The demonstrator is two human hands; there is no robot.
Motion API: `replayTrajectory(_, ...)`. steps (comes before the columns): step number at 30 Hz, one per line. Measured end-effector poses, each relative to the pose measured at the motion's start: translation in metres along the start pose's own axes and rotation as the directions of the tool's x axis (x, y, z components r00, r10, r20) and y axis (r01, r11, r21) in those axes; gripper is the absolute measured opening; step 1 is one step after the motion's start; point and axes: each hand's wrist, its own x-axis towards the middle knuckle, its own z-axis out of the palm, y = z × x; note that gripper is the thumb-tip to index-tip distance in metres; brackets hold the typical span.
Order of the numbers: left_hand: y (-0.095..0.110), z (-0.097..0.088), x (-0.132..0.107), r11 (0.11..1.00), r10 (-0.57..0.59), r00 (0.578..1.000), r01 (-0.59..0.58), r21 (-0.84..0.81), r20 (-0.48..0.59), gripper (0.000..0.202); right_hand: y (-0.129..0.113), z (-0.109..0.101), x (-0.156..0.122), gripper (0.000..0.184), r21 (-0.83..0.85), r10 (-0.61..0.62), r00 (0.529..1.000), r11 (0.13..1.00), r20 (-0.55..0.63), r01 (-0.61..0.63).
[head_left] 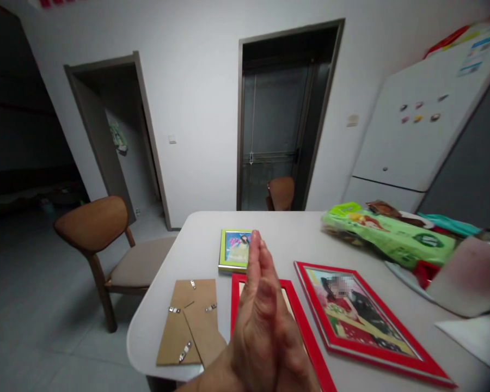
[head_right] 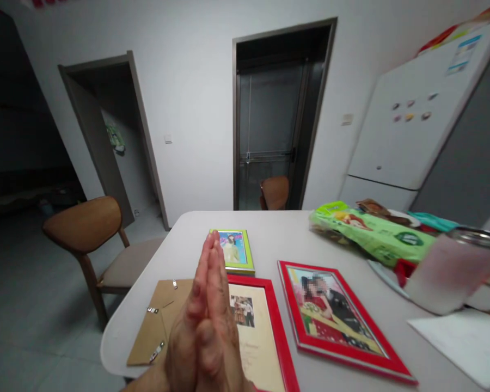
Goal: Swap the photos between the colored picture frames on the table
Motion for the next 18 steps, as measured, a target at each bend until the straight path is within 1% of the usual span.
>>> replayTrajectory(1, -0.003, -0.001, -0.002, 0.997, -0.024, 1.000, 0.023, -0.076, -0.001, 0.062, -0.001, 0.003, -0.002, 0.061, 0.157, 0.065, 0.998, 0.986, -0.018, -0.061)
replayTrajectory(2, -0.005, -0.003, -0.003, 0.986, -0.045, 0.999, 0.043, -0.162, -0.009, 0.063, -0.001, 0.003, -0.003, 0.061, 0.313, 0.131, 0.991, 0.943, -0.028, -0.116)
replayTrajectory(4, -0.007, -0.009, -0.002, 0.938, -0.088, 0.995, 0.067, -0.340, -0.046, 0.066, 0.000, 0.002, -0.001, 0.065, 0.568, 0.241, 0.970, 0.802, -0.030, -0.182)
replayTrajectory(5, -0.008, -0.013, -0.001, 0.907, -0.109, 0.992, 0.072, -0.416, -0.066, 0.067, 0.002, 0.002, 0.000, 0.066, 0.654, 0.284, 0.958, 0.730, -0.027, -0.198)
replayTrajectory(6, -0.009, -0.018, 0.001, 0.876, -0.126, 0.988, 0.071, -0.477, -0.085, 0.068, 0.004, 0.001, 0.002, 0.066, 0.715, 0.322, 0.946, 0.666, -0.021, -0.211)
replayTrajectory(8, -0.013, -0.029, 0.002, 0.834, -0.152, 0.982, 0.069, -0.548, -0.108, 0.067, 0.009, 0.001, 0.004, 0.064, 0.788, 0.388, 0.922, 0.566, 0.006, -0.243)
replayTrajectory(11, -0.019, -0.045, 0.000, 0.822, -0.194, 0.975, 0.099, -0.560, -0.112, 0.069, 0.017, 0.001, 0.002, 0.063, 0.823, 0.470, 0.879, 0.468, 0.078, -0.323)
replayTrajectory(13, -0.022, -0.059, -0.005, 0.870, -0.210, 0.971, 0.131, -0.476, -0.116, 0.071, 0.025, -0.001, -0.003, 0.063, 0.814, 0.506, 0.854, 0.440, 0.125, -0.380)
replayTrajectory(14, -0.022, -0.067, -0.009, 0.915, -0.200, 0.971, 0.137, -0.380, -0.131, 0.070, 0.029, -0.003, -0.006, 0.063, 0.799, 0.520, 0.842, 0.443, 0.141, -0.407)
replayTrajectory(15, -0.023, -0.077, -0.015, 0.962, -0.183, 0.972, 0.145, -0.232, -0.149, 0.067, 0.035, -0.005, -0.009, 0.062, 0.771, 0.537, 0.830, 0.461, 0.153, -0.440)
replayTrajectory(16, -0.024, -0.090, -0.022, 0.987, -0.161, 0.973, 0.157, -0.034, -0.165, 0.064, 0.041, -0.009, -0.014, 0.059, 0.725, 0.557, 0.815, 0.495, 0.158, -0.479)
replayTrajectory(17, -0.026, -0.104, -0.030, 0.964, -0.126, 0.975, 0.163, 0.210, -0.181, 0.059, 0.048, -0.012, -0.018, 0.057, 0.659, 0.577, 0.801, 0.543, 0.156, -0.520)
replayTrajectory(18, -0.028, -0.119, -0.039, 0.861, -0.135, 0.975, 0.204, 0.467, -0.176, 0.059, 0.054, -0.015, -0.022, 0.054, 0.569, 0.594, 0.790, 0.601, 0.151, -0.561)
